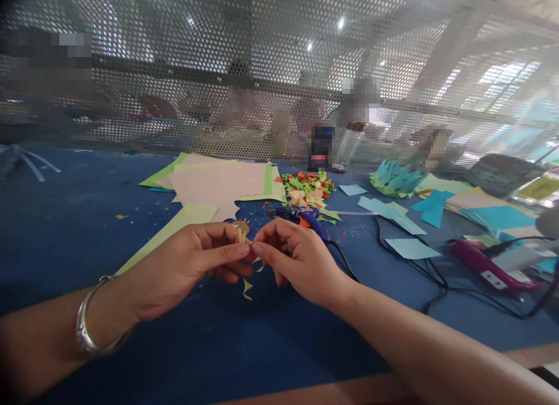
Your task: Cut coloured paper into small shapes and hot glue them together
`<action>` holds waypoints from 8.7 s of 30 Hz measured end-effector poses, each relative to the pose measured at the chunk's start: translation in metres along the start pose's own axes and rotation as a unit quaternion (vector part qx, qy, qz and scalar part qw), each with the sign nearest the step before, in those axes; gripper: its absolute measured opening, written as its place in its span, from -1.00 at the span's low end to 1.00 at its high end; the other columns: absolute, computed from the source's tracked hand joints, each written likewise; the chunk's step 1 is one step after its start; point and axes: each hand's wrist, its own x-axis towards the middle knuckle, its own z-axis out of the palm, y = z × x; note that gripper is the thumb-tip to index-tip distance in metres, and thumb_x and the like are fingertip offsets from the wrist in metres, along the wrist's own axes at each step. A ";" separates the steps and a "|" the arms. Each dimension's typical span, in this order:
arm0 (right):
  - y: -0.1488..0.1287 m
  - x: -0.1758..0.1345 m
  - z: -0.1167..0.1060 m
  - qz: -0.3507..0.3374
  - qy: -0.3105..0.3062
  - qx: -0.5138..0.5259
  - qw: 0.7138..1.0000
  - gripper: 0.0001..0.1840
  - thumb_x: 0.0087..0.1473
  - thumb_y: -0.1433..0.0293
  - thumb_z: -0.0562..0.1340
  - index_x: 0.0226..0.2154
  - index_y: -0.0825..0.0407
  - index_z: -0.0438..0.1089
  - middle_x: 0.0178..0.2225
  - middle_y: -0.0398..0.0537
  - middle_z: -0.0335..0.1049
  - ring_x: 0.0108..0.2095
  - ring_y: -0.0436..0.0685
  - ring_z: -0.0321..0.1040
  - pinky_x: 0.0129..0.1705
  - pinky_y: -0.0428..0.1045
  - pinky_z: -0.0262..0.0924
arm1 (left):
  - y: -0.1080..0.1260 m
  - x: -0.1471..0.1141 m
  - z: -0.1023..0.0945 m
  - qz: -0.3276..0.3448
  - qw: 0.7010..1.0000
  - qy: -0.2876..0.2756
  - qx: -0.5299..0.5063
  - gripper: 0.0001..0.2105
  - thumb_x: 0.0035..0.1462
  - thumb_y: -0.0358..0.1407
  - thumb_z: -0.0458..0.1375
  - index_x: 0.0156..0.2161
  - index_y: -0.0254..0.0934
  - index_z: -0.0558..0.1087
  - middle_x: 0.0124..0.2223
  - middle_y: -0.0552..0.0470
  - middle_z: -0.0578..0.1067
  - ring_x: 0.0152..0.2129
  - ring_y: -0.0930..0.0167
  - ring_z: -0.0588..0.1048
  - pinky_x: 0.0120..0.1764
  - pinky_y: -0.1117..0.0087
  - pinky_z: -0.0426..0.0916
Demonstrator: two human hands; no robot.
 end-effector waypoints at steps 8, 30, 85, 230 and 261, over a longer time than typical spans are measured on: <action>0.000 -0.001 0.001 -0.001 -0.014 -0.015 1.000 -0.76 0.24 0.19 0.28 -0.27 0.03 0.36 -0.52 -0.30 0.29 -0.68 -0.17 0.21 -0.65 -0.23 0.06 | 0.000 -0.003 0.002 -0.005 1.000 -0.001 -0.007 -0.77 0.18 -0.14 0.30 -0.31 -0.28 0.44 -0.33 0.09 0.55 -0.34 0.42 0.61 -0.29 0.48 0.42; -0.001 -0.005 0.001 -0.003 -0.057 0.012 0.998 -0.68 0.22 0.11 0.28 -0.30 0.03 0.35 -0.45 -0.19 0.38 -0.61 -0.11 0.24 -0.59 -0.19 0.19 | 0.004 -0.006 0.001 0.055 0.994 -0.098 0.017 -0.78 0.27 -0.20 0.22 -0.35 -0.28 0.39 -0.37 0.10 0.48 -0.36 0.49 0.43 -0.25 0.45 0.29; -0.003 -0.007 0.000 -0.010 -0.078 -0.024 0.997 -0.67 0.26 0.12 0.24 -0.33 0.04 0.40 -0.49 -0.21 0.33 -0.59 -0.10 0.24 -0.58 -0.20 0.19 | 0.008 -0.006 -0.004 -0.003 0.988 -0.155 -0.025 -0.80 0.24 -0.25 0.26 -0.34 -0.32 0.39 -0.38 0.00 0.61 -0.47 0.48 0.56 -0.36 0.50 0.42; -0.002 -0.006 0.008 -0.135 0.077 -0.102 0.983 -0.88 0.19 0.33 0.34 -0.32 0.04 0.47 -0.29 -0.12 0.42 -0.56 -0.11 0.37 -0.51 -0.14 0.32 | -0.013 0.000 0.001 0.101 0.993 0.024 0.063 -0.70 0.14 -0.33 0.30 -0.05 -0.19 0.37 -0.29 0.03 0.60 -0.30 0.32 0.61 -0.20 0.28 0.49; -0.005 -0.008 0.007 -0.042 0.096 -0.060 0.993 -0.75 0.11 0.22 0.39 -0.31 0.03 0.42 -0.57 -0.24 0.36 -0.69 -0.10 0.27 -0.74 -0.18 0.07 | -0.005 -0.001 0.001 0.021 1.000 0.009 0.011 -0.62 0.06 -0.32 0.37 -0.07 -0.23 0.33 -0.35 0.06 0.59 -0.36 0.36 0.62 -0.24 0.35 0.48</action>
